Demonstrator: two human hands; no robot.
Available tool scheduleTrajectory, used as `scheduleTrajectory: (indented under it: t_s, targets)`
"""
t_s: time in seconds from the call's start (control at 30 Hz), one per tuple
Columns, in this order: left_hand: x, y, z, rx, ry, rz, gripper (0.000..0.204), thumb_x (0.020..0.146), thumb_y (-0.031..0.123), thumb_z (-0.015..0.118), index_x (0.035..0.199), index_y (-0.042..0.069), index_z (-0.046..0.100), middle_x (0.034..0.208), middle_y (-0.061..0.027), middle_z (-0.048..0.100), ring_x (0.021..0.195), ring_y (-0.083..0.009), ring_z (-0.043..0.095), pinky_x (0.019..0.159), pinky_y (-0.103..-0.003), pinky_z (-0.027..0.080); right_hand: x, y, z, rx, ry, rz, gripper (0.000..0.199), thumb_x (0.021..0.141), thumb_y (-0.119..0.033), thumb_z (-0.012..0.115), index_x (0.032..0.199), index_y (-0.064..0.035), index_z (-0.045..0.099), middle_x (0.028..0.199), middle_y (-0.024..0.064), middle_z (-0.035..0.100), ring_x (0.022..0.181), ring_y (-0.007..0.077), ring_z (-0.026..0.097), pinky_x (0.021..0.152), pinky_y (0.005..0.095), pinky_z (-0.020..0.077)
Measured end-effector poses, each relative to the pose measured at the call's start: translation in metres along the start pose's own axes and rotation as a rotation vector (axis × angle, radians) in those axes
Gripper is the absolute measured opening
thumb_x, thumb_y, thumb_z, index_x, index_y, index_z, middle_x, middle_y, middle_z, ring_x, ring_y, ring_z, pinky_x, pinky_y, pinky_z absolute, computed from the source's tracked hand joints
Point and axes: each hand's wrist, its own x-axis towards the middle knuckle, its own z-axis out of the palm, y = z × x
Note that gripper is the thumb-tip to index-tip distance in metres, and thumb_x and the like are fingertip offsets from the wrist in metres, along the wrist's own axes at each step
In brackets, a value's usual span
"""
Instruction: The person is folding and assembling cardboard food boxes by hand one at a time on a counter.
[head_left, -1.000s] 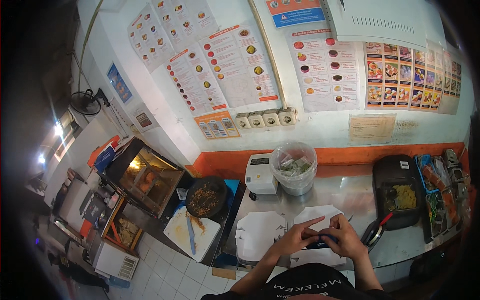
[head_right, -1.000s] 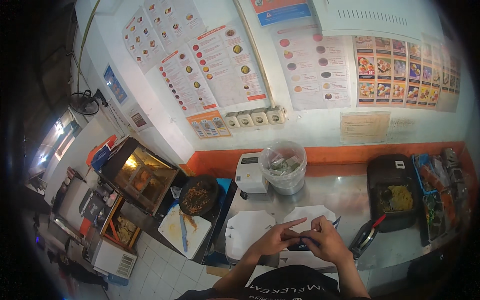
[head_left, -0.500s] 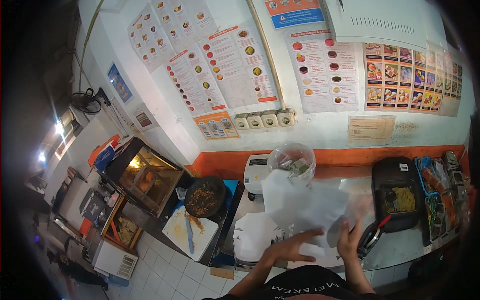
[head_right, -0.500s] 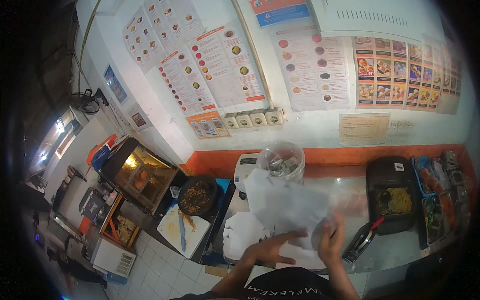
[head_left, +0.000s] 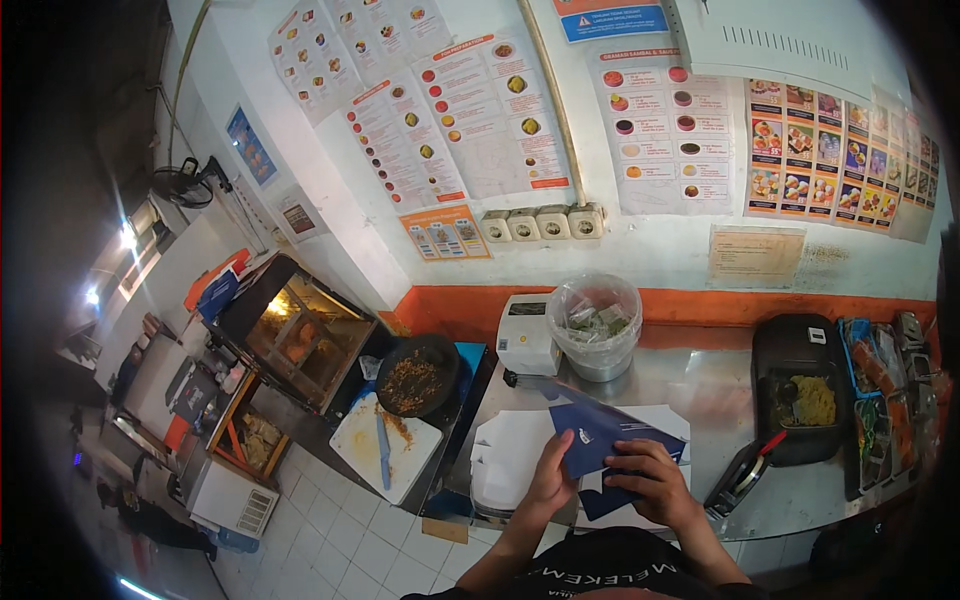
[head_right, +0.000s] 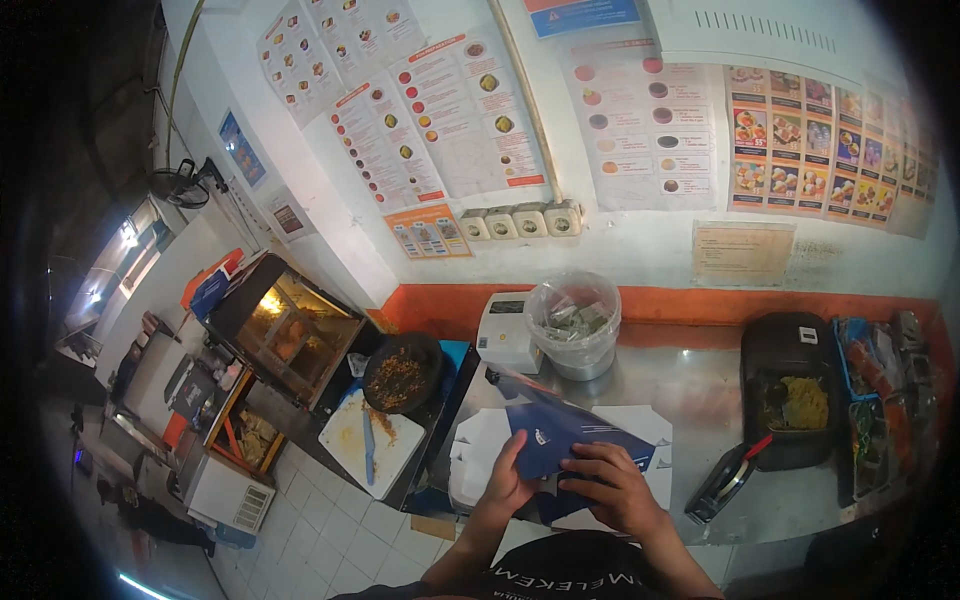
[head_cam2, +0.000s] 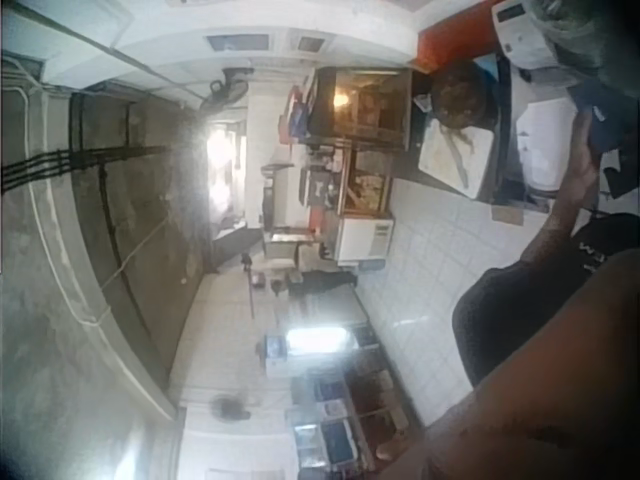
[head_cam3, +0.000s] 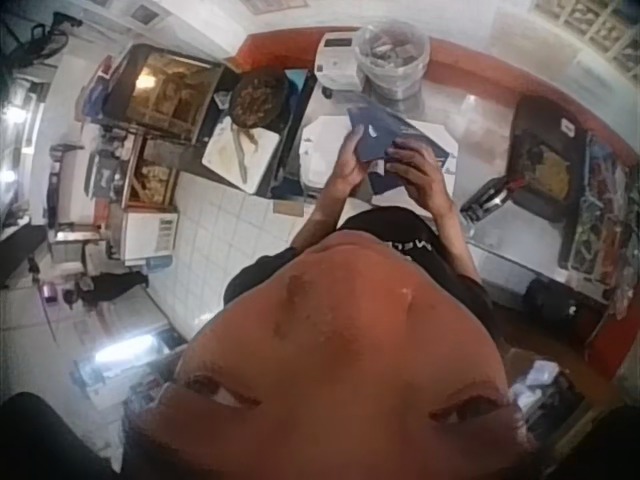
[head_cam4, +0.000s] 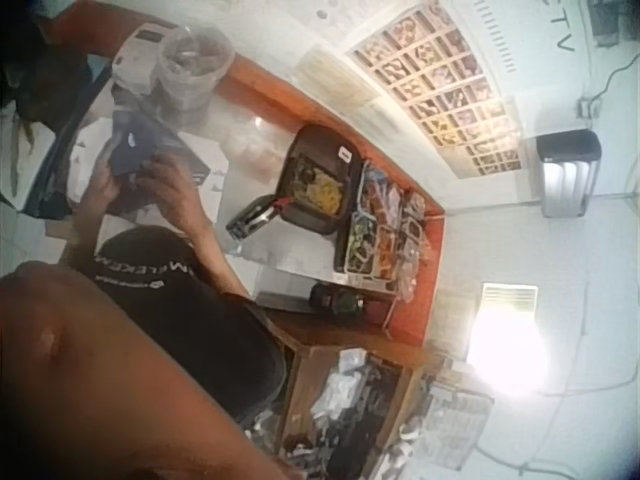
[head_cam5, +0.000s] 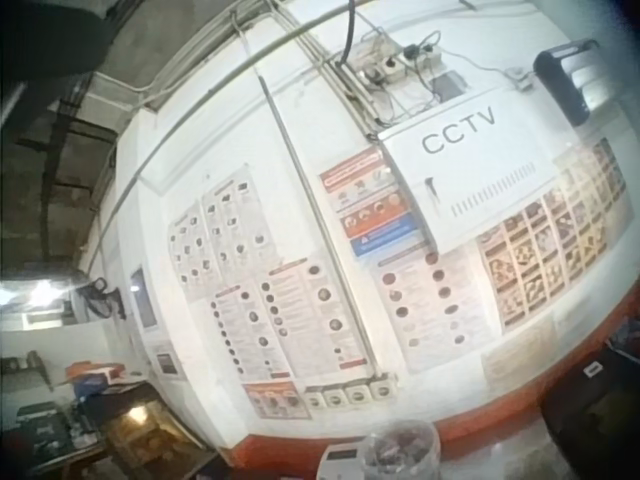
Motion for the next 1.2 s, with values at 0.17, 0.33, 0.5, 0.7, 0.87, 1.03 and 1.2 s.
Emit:
scheduleTrajectory:
  t_s: [0.17,0.33,0.5,0.7,0.87,1.03,1.2]
  targets:
    - [0.004,-0.006,0.004,0.061,-0.026,0.042,0.029,0.104,0.020,0.057,0.127,0.003,0.059,0.122,-0.0107,0.069,0.114,-0.0221,0.066,0.100,-0.040,0.052,-0.010,0.004,0.024,0.452,0.346,0.366,0.049,0.069,0.012,0.067,0.113,-0.0103,0.071,0.127,0.0160,0.066,0.128,0.0387,0.058,0.104,0.0468,0.0502]
    - [0.004,-0.008,-0.001,0.066,0.119,0.171,0.023,0.107,0.022,0.053,0.114,0.004,0.066,0.104,-0.0060,0.072,0.101,-0.0182,0.070,0.095,-0.035,0.055,0.004,0.004,0.015,-0.027,-0.001,0.033,0.042,0.078,0.007,0.069,0.117,-0.0075,0.069,0.137,0.0200,0.060,0.131,0.0422,0.055,0.102,0.0462,0.0529]
    - [0.004,-0.020,-0.009,0.373,0.285,0.266,0.033,0.109,0.031,0.049,0.116,0.002,0.062,0.104,-0.0054,0.070,0.095,-0.0148,0.068,0.090,-0.032,0.055,0.019,0.013,0.041,-0.257,0.096,0.066,0.046,0.074,0.002,0.076,0.119,-0.0044,0.070,0.139,0.0255,0.057,0.125,0.0432,0.059,0.103,0.0467,0.0513]
    - [-0.002,-0.012,-0.011,0.447,0.190,0.275,0.036,0.110,0.033,0.045,0.123,0.000,0.055,0.116,-0.0078,0.065,0.102,-0.0137,0.064,0.091,-0.031,0.053,0.025,0.019,0.074,-0.255,0.146,0.218,0.043,0.079,-0.003,0.077,0.121,0.0004,0.066,0.137,0.0246,0.057,0.117,0.0420,0.062,0.096,0.0464,0.0544]
    - [-0.022,0.005,-0.052,1.355,-0.144,0.291,0.050,0.105,0.030,0.056,0.142,-0.002,0.044,0.123,-0.0172,0.061,0.117,-0.0296,0.061,0.103,-0.034,0.047,0.003,0.052,0.108,0.162,0.129,0.608,0.052,0.087,-0.005,0.076,0.132,0.0017,0.051,0.121,0.0218,0.063,0.104,0.0299,0.067,0.084,0.0405,0.0582]
    - [-0.066,0.026,-0.151,2.242,-0.125,0.074,0.045,0.094,0.012,0.057,0.139,0.014,0.057,0.121,-0.0129,0.064,0.120,-0.0334,0.059,0.112,-0.064,0.030,-0.054,0.107,0.188,0.168,-0.059,0.830,0.054,0.092,-0.015,0.070,0.135,0.0002,0.043,0.094,0.0201,0.069,0.085,0.0315,0.071,0.070,0.0427,0.0574]
    - [-0.098,0.024,-0.281,2.261,-0.177,-0.232,0.032,0.092,0.018,0.061,0.123,0.020,0.070,0.113,-0.0068,0.068,0.118,-0.0294,0.061,0.113,-0.070,0.021,-0.084,0.111,0.235,-0.071,-0.539,0.875,0.057,0.086,-0.012,0.067,0.137,-0.0048,0.044,0.095,0.0236,0.067,0.086,0.0401,0.068,0.072,0.0477,0.0555]
